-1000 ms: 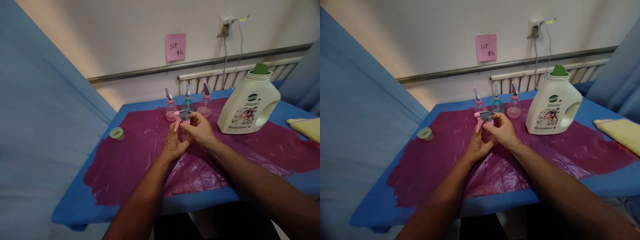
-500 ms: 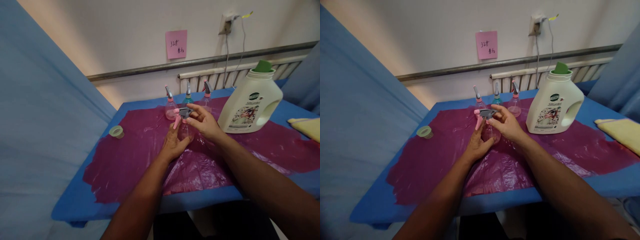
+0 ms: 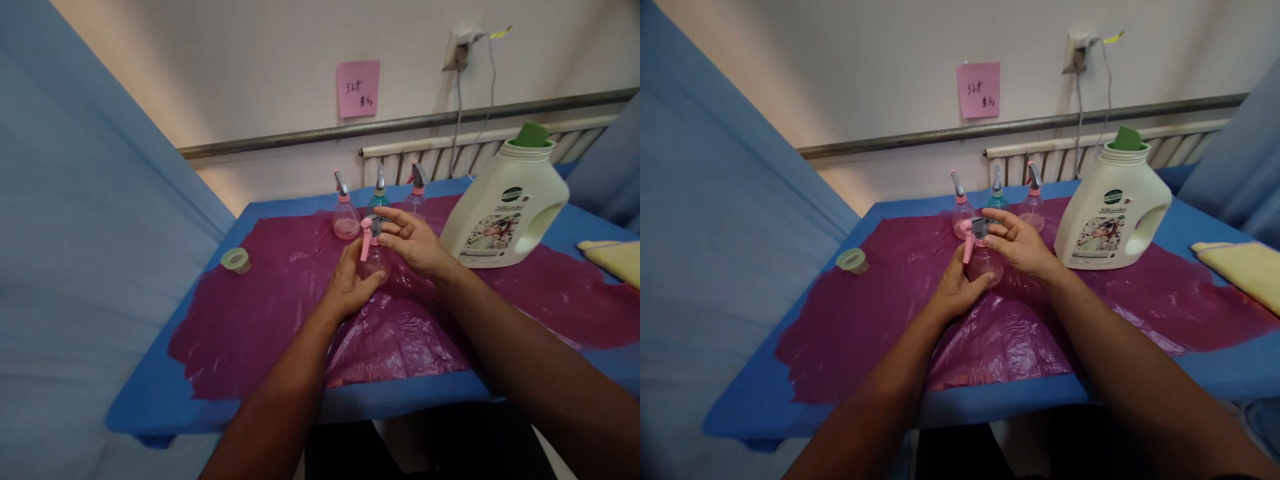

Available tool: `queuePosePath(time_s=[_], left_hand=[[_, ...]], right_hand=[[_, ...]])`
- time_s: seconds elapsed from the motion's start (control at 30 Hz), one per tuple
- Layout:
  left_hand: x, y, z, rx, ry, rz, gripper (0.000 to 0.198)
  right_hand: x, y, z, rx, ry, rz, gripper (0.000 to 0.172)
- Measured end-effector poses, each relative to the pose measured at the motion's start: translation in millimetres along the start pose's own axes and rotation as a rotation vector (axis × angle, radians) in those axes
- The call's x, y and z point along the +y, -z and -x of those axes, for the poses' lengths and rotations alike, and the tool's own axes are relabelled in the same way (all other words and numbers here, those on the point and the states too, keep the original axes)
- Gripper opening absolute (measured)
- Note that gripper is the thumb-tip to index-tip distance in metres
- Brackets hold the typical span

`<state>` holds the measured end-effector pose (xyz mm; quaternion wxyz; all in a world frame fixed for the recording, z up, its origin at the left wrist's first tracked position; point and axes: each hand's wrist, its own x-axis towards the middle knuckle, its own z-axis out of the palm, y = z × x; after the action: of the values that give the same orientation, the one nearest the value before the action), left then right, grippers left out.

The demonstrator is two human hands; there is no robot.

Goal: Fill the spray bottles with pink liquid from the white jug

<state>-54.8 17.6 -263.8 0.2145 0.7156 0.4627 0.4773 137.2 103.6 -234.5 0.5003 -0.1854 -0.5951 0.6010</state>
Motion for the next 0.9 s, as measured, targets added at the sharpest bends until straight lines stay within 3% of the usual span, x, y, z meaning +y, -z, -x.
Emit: queuePosePath(time_s=[0.37,0.67,0.9], left_hand=[[-1.7,1.4,-0.6,-0.047,0.021,0.04,0.097],[0.6,2.0,0.7,-0.052,-0.006,0.037,0.093],[-2.6,-3.3,1.8,0.0,0.032,0.01,0.093]], right_hand=[[3.2,6.4,-3.0,-0.104,0.008,-0.038,0.068],[-2.1,7.4,-0.2,-0.112,-0.034,-0.009,0.071],[6.7,3.1,3.9,0.027,0.001,0.023,0.074]])
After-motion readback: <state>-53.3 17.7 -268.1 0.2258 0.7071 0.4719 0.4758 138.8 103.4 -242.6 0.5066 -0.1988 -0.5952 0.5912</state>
